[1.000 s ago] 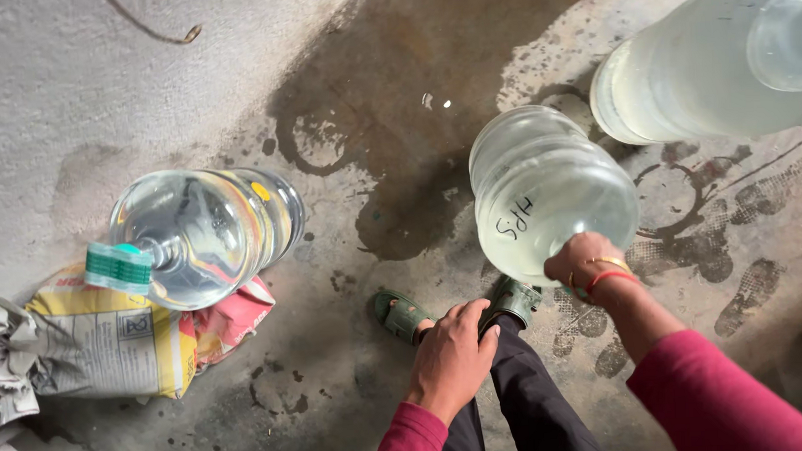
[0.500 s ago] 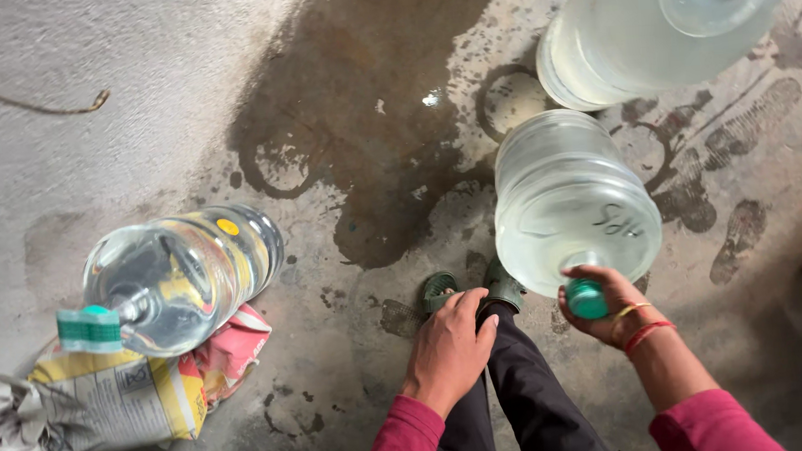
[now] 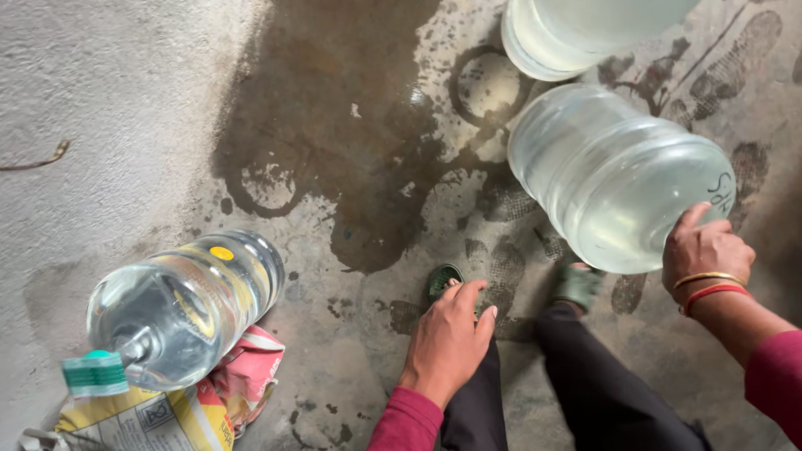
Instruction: The person moves several large plastic water bottles on a concrete floor, then uses a heat gun to apply heat around the caps of two bottles. The person plugs in the heat gun, positions it near the bottle necks, and rotates the bottles while heating the caps.
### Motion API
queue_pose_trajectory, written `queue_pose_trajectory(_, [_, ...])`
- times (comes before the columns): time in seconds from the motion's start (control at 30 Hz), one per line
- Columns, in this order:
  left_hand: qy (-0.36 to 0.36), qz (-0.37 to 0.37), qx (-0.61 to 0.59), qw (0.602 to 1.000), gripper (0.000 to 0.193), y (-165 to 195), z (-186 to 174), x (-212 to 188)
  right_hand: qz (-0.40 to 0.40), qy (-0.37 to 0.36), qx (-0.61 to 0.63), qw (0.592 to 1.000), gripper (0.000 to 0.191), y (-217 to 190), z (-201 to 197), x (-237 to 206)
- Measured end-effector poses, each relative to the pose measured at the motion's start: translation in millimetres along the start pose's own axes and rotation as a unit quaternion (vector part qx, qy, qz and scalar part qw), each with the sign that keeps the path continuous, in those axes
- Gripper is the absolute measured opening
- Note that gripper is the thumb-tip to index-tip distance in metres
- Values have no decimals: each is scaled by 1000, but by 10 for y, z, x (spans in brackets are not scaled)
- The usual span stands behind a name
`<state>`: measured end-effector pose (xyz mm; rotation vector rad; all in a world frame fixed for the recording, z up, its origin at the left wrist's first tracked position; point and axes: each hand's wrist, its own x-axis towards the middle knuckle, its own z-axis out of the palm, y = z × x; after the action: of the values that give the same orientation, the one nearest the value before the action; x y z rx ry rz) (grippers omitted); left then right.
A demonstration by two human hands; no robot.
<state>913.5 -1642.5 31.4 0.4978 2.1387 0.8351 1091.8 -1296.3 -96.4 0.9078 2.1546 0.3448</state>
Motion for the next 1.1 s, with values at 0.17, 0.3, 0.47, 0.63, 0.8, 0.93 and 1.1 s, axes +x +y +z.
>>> queue_pose_trajectory(0.17, [-45,-5,21,999,38,274,209,84,11,-76,84,993,87,217,-54,149])
queue_pose_trajectory(0.3, [-49,14,48,998,41,646,454,210,23,-138,169,976,69,454,-140,274])
queue_pose_trajectory(0.47, [-54,10,49,997,40,1145,937,314,30,-318,317,893,45,885,-45,463])
queue_pose_trajectory(0.63, [-62,8,44,997,41,1685,1594,430,216,-436,681,548,30,1482,200,642])
queue_pose_trajectory(0.8, [-64,2,48,997,41,2186,2156,608,228,-415,696,540,27,2078,241,931])
queue_pose_trajectory(0.93, [-55,44,55,996,41,2585,2492,817,108,-330,491,799,39,2428,115,1391])
queue_pose_trajectory(1.1, [-64,70,76,993,39,3036,2701,1049,-33,-183,224,957,33,2831,-132,2013])
